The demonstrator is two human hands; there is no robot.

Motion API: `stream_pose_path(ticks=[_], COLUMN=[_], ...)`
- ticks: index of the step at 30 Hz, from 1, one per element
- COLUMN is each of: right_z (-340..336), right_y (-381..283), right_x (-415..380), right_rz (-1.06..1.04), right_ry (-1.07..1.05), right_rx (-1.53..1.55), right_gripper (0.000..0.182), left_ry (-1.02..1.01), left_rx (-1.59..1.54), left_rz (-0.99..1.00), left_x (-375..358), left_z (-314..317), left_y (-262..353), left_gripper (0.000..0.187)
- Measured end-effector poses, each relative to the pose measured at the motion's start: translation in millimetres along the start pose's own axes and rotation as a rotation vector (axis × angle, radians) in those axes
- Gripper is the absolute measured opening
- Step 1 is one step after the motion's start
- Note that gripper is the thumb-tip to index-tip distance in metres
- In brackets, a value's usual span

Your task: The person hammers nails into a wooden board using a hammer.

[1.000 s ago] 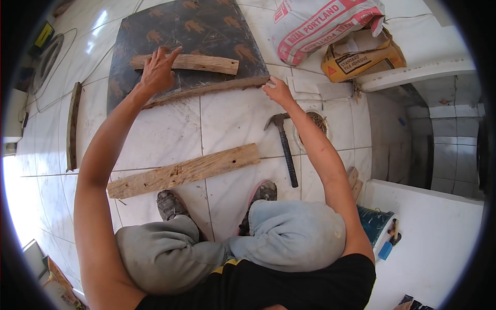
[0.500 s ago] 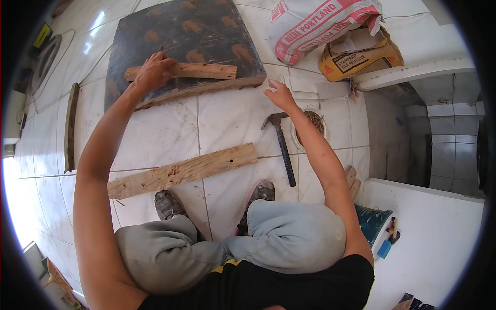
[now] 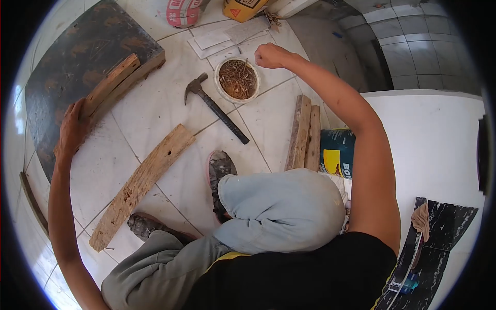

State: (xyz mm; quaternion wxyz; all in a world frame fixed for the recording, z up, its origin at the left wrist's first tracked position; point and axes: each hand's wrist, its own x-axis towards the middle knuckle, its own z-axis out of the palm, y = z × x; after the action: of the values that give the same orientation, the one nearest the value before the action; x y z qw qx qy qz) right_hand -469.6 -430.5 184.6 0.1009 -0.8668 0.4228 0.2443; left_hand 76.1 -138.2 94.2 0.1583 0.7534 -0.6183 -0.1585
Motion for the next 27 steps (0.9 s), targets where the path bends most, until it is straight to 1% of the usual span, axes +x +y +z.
stream_pose_path(ticks=[2, 4, 6, 7, 8, 9, 10, 11, 12, 14, 15, 16, 17, 18, 19, 20, 21, 22, 23, 24, 25, 26, 27], right_z=[21.3, 44.7, 82.6, 101.8, 119.8, 138.7, 154.7, 171.9, 169.5, 166.4, 165.3, 165.3, 162.6, 159.6, 157.5, 158.2, 159.1, 159.5, 158.8, 160.4, 156.8, 153.4, 145.1], right_y=[11.6, 18.6, 12.8, 13.6, 14.7, 19.1, 27.7, 40.5, 40.3, 36.1, 34.5, 33.3, 30.2, 25.3, 23.4, 24.5, 27.5, 29.8, 32.6, 36.0, 37.8, 38.0, 31.6], right_x=[-3.0, 4.8, 15.6, 23.1, 31.0, 40.6, 52.3, 68.9, 73.3, 74.4, 74.9, 72.8, 73.9, 78.9, 81.5, 79.2, 75.3, 72.3, 70.3, 66.7, 60.4, 55.2, 47.5], right_rz=[0.021, 0.021, 0.106, 0.173, 0.169, 0.339, 0.508, 0.611, 0.597, 0.714, 0.693, 0.672, 0.709, 0.743, 0.72, 0.735, 0.757, 0.754, 0.678, 0.607, 0.52, 0.528, 0.459], right_ry=[0.019, 0.057, 0.355, 0.437, 0.431, 0.471, 0.514, 0.515, 0.52, 0.526, 0.523, 0.518, 0.487, 0.456, 0.449, 0.447, 0.448, 0.448, 0.482, 0.516, 0.47, 0.473, 0.431], right_rx=[0.058, 0.108, 0.446, 0.499, 0.511, 0.559, 0.601, 0.677, 0.684, 0.852, 0.851, 0.852, 0.828, 0.808, 0.811, 0.936, 1.06, 1.064, 1.171, 1.274, 1.295, 1.287, 1.414], right_gripper=[0.022, 0.022, 0.023, 0.024, 0.024, 0.025, 0.027, 0.03, 0.03, 0.029, 0.031, 0.031, 0.031, 0.031, 0.031, 0.026, 0.022, 0.022, 0.018, 0.015, 0.016, 0.016, 0.017], left_ry=[0.041, 0.032, 0.015, 0.002, -0.014, -0.023, -0.06, -0.088, -0.078, -0.118, -0.11, -0.169, -0.226, -0.218, -0.227, -0.242, -0.243, -0.193, -0.14, -0.141, -0.074, -0.004, -0.005], left_rx=[0.003, 0.001, 0.013, 0.0, -0.012, 0.001, 0.025, 0.047, 0.056, 0.187, 0.193, 0.257, 0.321, 0.33, 0.311, 0.291, 0.294, 0.207, 0.12, 0.121, 0.155, 0.183, 0.171], left_rz=[-0.031, -0.006, 0.004, 0.032, 0.061, 0.063, -0.011, -0.091, -0.099, -0.121, -0.132, -0.088, -0.056, -0.088, -0.088, -0.078, -0.082, -0.087, -0.086, -0.079, -0.127, -0.178, -0.179], left_x=[-1.6, 2.1, 7.1, 8.2, 7.3, 6.4, 7.2, 8.2, 8.7, 13.6, 15.5, 14.2, 11.1, 13.1, 20.5, 26.5, 31.0, 35.3, 40.0, 39.9, 36.4, 33.6, 31.6], left_z=[-0.7, 2.1, 3.2, 3.8, 5.0, 1.5, -2.7, -7.8, -7.9, -4.5, -10.1, -15.5, -21.5, -26.7, -27.2, -24.8, -16.9, -7.0, -0.8, 2.2, 8.4, 15.5, 23.4], left_y=[-2.5, -10.3, -27.8, -36.1, -42.9, -38.0, -29.6, -23.4, -22.2, -23.2, -15.7, 0.6, 13.1, 21.7, 31.1, 34.7, 33.2, 33.0, 30.6, 35.9, 46.7, 57.7, 63.4], left_gripper=[0.059, 0.059, 0.058, 0.057, 0.056, 0.056, 0.055, 0.054, 0.054, 0.061, 0.061, 0.07, 0.08, 0.08, 0.088, 0.097, 0.097, 0.098, 0.1, 0.1, 0.095, 0.09, 0.09])
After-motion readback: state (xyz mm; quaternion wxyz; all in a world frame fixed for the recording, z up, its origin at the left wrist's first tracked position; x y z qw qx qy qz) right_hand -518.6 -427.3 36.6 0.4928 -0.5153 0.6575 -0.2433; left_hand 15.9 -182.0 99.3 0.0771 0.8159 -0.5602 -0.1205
